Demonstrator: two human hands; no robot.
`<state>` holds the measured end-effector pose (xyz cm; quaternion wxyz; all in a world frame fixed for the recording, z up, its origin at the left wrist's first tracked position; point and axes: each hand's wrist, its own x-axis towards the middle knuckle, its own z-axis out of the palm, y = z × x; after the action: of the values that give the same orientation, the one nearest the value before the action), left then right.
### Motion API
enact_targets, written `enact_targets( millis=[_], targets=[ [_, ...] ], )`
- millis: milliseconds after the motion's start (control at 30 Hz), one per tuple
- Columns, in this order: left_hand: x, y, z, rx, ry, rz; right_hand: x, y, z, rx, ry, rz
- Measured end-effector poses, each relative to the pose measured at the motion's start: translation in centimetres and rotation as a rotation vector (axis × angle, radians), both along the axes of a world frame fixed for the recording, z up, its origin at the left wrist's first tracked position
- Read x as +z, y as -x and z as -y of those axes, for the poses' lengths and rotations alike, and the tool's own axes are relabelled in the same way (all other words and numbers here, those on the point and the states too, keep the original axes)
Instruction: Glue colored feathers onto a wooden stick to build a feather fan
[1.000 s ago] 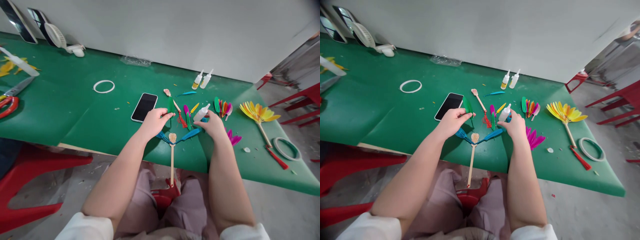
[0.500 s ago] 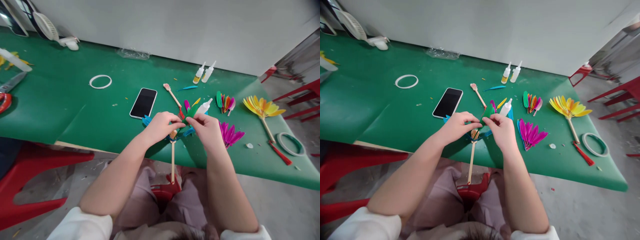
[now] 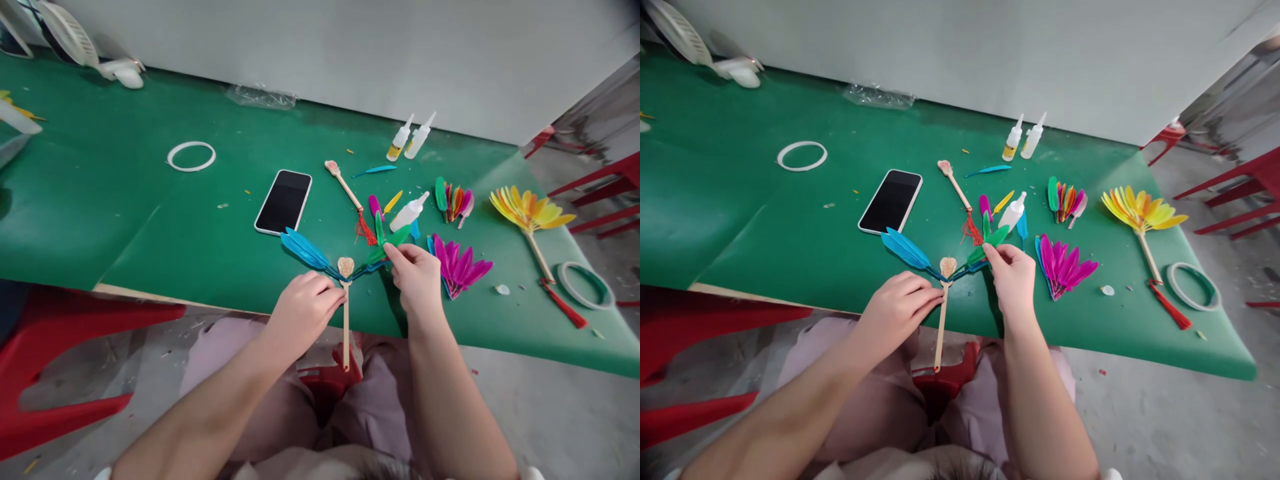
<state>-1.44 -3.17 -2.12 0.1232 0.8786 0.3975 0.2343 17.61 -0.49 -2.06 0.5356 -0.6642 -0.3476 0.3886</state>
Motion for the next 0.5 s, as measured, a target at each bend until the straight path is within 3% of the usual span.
enact_targets(
  millis=[500],
  targets=[
    [0.02,-0.17,-0.25,0.01,0.078,0.007,-0.16,-0.16,0.01,0.0,0.008,-0.038]
  ],
)
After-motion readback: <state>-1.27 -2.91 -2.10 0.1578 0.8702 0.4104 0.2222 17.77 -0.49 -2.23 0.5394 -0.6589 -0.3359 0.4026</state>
